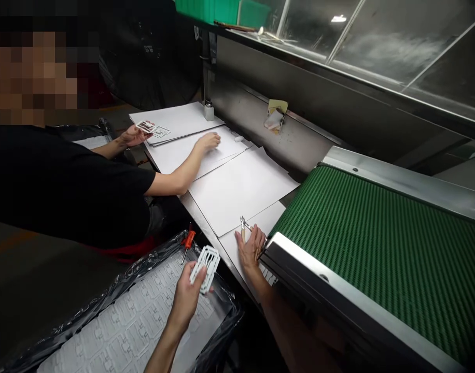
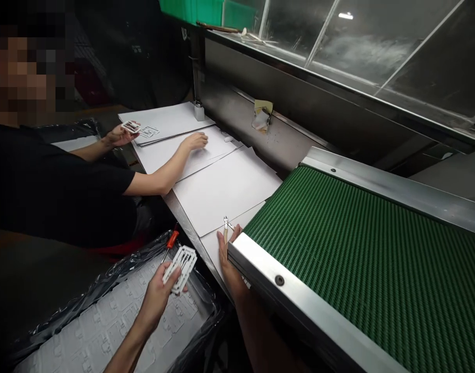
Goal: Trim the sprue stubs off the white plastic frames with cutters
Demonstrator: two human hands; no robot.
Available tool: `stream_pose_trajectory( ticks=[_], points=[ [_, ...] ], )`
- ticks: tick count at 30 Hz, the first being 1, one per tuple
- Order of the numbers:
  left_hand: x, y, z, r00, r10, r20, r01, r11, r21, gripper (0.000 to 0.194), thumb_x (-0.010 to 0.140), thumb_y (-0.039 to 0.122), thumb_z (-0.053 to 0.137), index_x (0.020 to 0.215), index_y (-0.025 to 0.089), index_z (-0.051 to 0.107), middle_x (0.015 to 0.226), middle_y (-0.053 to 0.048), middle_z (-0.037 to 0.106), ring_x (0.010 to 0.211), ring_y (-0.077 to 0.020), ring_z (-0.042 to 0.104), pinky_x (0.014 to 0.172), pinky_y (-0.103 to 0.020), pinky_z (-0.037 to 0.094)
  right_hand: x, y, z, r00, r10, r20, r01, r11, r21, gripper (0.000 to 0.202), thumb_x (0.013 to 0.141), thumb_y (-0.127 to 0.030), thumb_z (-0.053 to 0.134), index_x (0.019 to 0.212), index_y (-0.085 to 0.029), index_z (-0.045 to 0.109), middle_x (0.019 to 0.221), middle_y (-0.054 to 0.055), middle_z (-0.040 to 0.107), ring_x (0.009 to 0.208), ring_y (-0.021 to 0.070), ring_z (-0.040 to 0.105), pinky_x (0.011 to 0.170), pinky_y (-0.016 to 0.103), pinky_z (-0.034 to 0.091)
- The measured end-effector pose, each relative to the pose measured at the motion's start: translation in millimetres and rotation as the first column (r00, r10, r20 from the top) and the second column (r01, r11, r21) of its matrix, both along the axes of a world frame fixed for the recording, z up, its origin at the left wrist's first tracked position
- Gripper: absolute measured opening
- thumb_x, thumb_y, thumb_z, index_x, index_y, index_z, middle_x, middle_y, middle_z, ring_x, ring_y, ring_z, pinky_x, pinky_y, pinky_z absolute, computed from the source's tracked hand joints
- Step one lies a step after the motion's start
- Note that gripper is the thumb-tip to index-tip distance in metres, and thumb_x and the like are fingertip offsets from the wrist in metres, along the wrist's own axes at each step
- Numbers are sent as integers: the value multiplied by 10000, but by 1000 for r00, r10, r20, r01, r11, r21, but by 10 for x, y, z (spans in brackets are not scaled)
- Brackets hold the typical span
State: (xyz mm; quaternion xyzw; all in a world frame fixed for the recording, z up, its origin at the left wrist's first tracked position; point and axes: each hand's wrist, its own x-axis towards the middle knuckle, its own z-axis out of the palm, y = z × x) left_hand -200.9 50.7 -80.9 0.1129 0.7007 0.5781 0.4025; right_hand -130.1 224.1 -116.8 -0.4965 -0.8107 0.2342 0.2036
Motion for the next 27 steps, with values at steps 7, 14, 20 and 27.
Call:
stream_pose_trajectory(
  ticks=[7,14,20,27],
  points=[
    [-998,1592,-205,934,58,-354,-57,998,12,287,788,340,589,1020,174,559,868,-60,656,593,-177,616,534,-265,462,-5,44,-356,985,-170,27,163,971,172,500,920,-406,355,1282,-68,423,1293,220,431,1230,319,342,1013,524,247],
    [-1745,2523,-315,783,133,-607,-225,971,-78,218,793,190,599,991,101,578,968,-173,640,976,-315,566,840,-448,408,-5,67,-403,984,-152,89,130,969,209,464,921,-398,373,1264,-93,441,1292,211,436,1212,321,366,1000,512,257],
    [-1696,2335,-393,676,59,-734,-203,973,-108,385,882,287,502,1158,19,501,1224,-187,483,1256,-284,335,996,-378,260,-1,43,-340,981,-160,111,142,978,153,540,895,-464,398,1292,-98,393,1308,216,420,1251,315,327,1018,533,222],
    [-406,-83,-897,655,79,-752,-399,881,-255,305,946,328,321,1161,186,484,1167,-71,555,1083,-180,518,916,-293,416,67,60,-352,985,-168,-36,171,944,281,455,895,-406,400,1221,-91,436,1264,203,467,1253,297,353,1037,520,245]
  ],
)
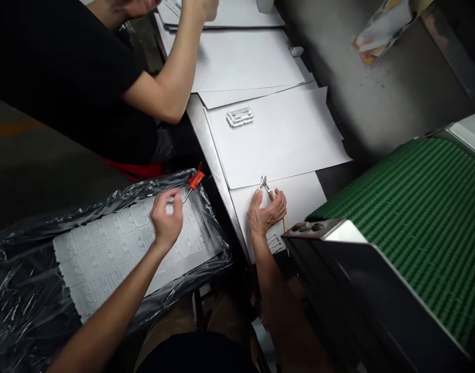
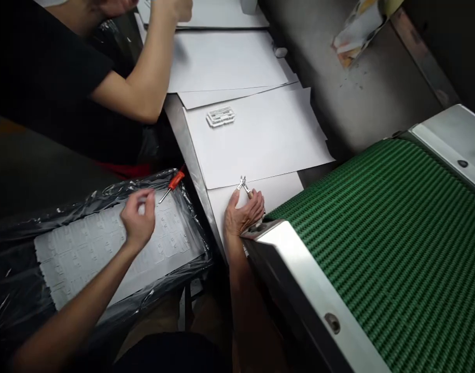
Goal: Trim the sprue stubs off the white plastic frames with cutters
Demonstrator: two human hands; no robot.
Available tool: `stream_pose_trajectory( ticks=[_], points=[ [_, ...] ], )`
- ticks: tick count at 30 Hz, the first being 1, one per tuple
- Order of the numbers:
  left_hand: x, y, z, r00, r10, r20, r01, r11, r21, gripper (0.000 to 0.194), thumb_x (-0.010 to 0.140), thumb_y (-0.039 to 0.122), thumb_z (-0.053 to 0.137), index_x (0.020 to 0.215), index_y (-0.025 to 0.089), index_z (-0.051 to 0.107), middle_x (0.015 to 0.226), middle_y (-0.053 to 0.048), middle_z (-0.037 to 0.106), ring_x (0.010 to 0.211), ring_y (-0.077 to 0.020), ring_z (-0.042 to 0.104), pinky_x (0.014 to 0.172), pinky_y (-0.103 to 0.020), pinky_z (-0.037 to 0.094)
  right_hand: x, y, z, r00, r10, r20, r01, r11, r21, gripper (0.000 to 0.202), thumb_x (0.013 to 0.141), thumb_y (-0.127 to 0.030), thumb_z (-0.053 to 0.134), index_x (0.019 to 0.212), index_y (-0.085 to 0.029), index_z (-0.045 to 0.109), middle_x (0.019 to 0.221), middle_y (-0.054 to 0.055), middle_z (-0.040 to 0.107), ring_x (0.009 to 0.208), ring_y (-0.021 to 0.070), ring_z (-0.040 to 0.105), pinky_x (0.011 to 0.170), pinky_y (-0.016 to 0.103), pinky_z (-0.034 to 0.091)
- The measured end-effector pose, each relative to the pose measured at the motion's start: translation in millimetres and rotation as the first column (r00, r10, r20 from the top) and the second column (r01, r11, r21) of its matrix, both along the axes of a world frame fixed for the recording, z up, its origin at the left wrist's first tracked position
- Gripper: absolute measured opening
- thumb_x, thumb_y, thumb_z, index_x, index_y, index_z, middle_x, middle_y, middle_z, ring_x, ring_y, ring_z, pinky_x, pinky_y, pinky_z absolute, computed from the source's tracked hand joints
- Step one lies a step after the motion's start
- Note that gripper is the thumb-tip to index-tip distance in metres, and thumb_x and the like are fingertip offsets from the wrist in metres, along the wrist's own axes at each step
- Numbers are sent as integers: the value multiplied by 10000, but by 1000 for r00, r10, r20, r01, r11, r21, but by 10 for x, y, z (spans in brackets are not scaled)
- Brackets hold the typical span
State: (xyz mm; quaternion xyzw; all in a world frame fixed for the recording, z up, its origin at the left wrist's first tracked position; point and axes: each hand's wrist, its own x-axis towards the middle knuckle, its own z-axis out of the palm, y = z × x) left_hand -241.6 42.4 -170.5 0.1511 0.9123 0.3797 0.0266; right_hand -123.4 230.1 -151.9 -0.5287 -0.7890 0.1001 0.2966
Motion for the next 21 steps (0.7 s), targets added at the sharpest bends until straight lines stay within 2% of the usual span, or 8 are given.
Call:
stream_pose_trajectory(
  ticks=[3,4,6,8,9,12,15,21],
  points=[
    [655,-1079,-426,989,54,136,-28,983,-182,328,899,339,381,1051,114,566,939,-128,633,842,-252,607,698,-358,509,118,-345,20,980,190,-54,-192,980,-46,390,917,-319,340,1199,-75,451,1287,202,447,1287,259,322,1058,475,259],
    [823,-1307,-559,985,31,169,8,974,-228,324,881,335,401,1000,109,600,901,-137,642,816,-274,607,691,-390,511,161,-529,3,954,299,-22,-299,938,-174,377,924,-289,310,1204,-83,455,1293,189,446,1284,236,335,1057,441,280],
    [1051,-1539,-787,973,-50,224,115,950,-289,320,866,324,413,996,130,631,937,-140,645,884,-298,591,754,-425,501,227,-947,-95,856,514,53,-426,759,-492,351,924,-260,310,1200,-137,487,1269,135,488,1223,189,423,1022,348,347],
    [1141,-1524,-965,954,-159,252,236,920,-312,333,867,311,417,1063,138,624,1045,-152,621,1008,-310,544,844,-435,468,245,-1335,-285,767,629,126,-380,604,-701,319,896,-250,396,1175,-174,529,1195,97,554,1112,172,526,949,287,411],
    [1145,-1458,-1037,941,-220,257,297,902,-314,342,863,301,432,1109,137,604,1119,-161,593,1077,-314,507,891,-438,441,234,-1487,-409,753,633,177,-316,585,-747,324,866,-248,459,1167,-161,540,1159,107,575,1062,188,560,907,290,438],
    [1071,-1210,-1201,887,-386,252,452,836,-312,428,822,232,498,1235,122,508,1308,-177,472,1221,-327,390,988,-458,349,161,-1733,-805,744,554,373,-63,614,-787,436,784,-226,590,1174,-44,516,1095,205,582,988,273,595,809,361,476],
    [986,-1086,-1305,840,-481,251,542,774,-327,489,803,174,504,1282,97,445,1329,-197,446,1234,-331,374,986,-460,340,116,-1777,-1079,708,514,484,82,621,-779,445,814,-249,600,1197,-54,485,1137,183,558,1033,265,563,829,391,470],
    [957,-1144,-1319,776,-571,266,630,687,-363,465,864,215,423,1292,34,437,1332,-238,443,1271,-338,346,1002,-437,340,228,-1803,-1117,707,549,447,102,546,-832,345,884,-332,544,1162,-130,520,1046,74,603,948,192,589,855,395,468]
  ],
)
